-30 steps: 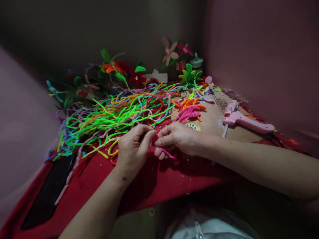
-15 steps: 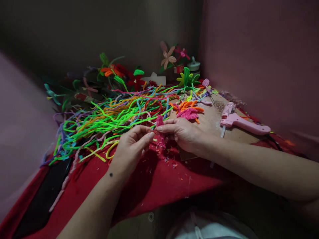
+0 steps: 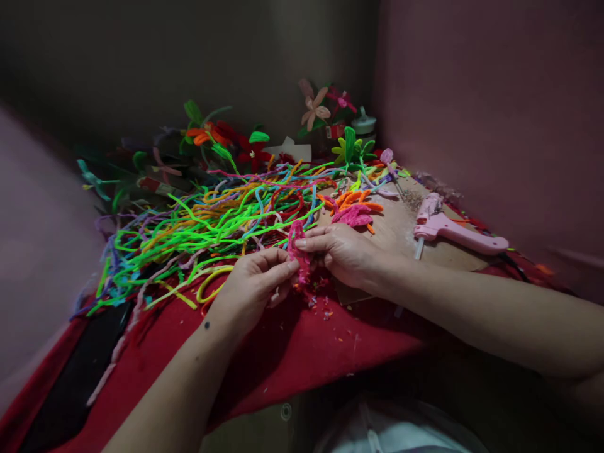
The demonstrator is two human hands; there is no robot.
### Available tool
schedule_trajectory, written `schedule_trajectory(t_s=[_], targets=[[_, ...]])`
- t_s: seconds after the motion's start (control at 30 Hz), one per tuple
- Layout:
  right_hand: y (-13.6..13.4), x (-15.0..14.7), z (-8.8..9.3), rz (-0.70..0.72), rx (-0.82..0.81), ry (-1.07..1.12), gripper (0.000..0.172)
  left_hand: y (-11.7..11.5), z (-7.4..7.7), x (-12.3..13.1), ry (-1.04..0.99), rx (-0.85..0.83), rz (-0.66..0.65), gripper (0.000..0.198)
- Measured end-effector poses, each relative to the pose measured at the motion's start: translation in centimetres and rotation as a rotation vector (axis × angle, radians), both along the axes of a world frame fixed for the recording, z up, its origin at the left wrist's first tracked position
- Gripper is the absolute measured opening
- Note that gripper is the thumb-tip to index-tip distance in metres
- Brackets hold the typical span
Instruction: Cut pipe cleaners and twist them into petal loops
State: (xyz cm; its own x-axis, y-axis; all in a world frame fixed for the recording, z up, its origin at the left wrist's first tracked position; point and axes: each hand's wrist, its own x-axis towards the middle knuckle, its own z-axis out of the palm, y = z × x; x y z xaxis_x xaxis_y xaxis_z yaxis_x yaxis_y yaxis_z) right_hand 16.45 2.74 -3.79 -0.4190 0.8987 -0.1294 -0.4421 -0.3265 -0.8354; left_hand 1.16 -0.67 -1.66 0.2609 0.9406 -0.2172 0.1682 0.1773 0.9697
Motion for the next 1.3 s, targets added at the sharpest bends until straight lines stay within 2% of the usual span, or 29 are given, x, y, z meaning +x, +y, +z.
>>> schedule_trajectory(t_s=[0.3, 0.43, 0.53, 0.83, 0.93, 1.0, 1.13, 1.3], targets=[[0.1, 0.0, 0.2, -0.029, 0.045, -0.037, 0.017, 0.0, 0.0, -0.2, -0.037, -0.045, -0.016, 0.018], [0.2, 0.1, 0.0, -0.038, 0.084, -0.056, 0.021, -0.1, 0.3, -0.3, -0.051, -0.07, -0.074, 0.016], [0.1, 0.1, 0.0, -0.005, 0.076, -0.041, 0.021, -0.2, 0.5, -0.2, -0.102, -0.095, -0.114, 0.013], [-0.3, 0.4, 0.9, 0.19, 0.041, 0.037, 0.009, -0.2, 0.0, -0.1, -0.135, -0.094, -0.074, 0.012], [-0.4, 0.3, 1.0, 0.185, -0.009, 0.051, 0.007, -0.2, 0.1, -0.2, -0.087, -0.084, -0.076, 0.013], [-0.3, 0.2, 0.9, 0.131, -0.054, 0.059, 0.009, -0.2, 0.2, -0.1, -0.037, -0.072, -0.088, 0.016], [-0.1, -0.1, 0.7, 0.002, -0.147, 0.096, 0.019, -0.5, 0.3, 0.3, 0.14, 0.085, -0.033, 0.016], [0.3, -0.1, 0.5, -0.029, -0.258, 0.135, 0.021, -1.2, 0.0, 0.9, 0.427, 0.522, 0.085, 0.014]])
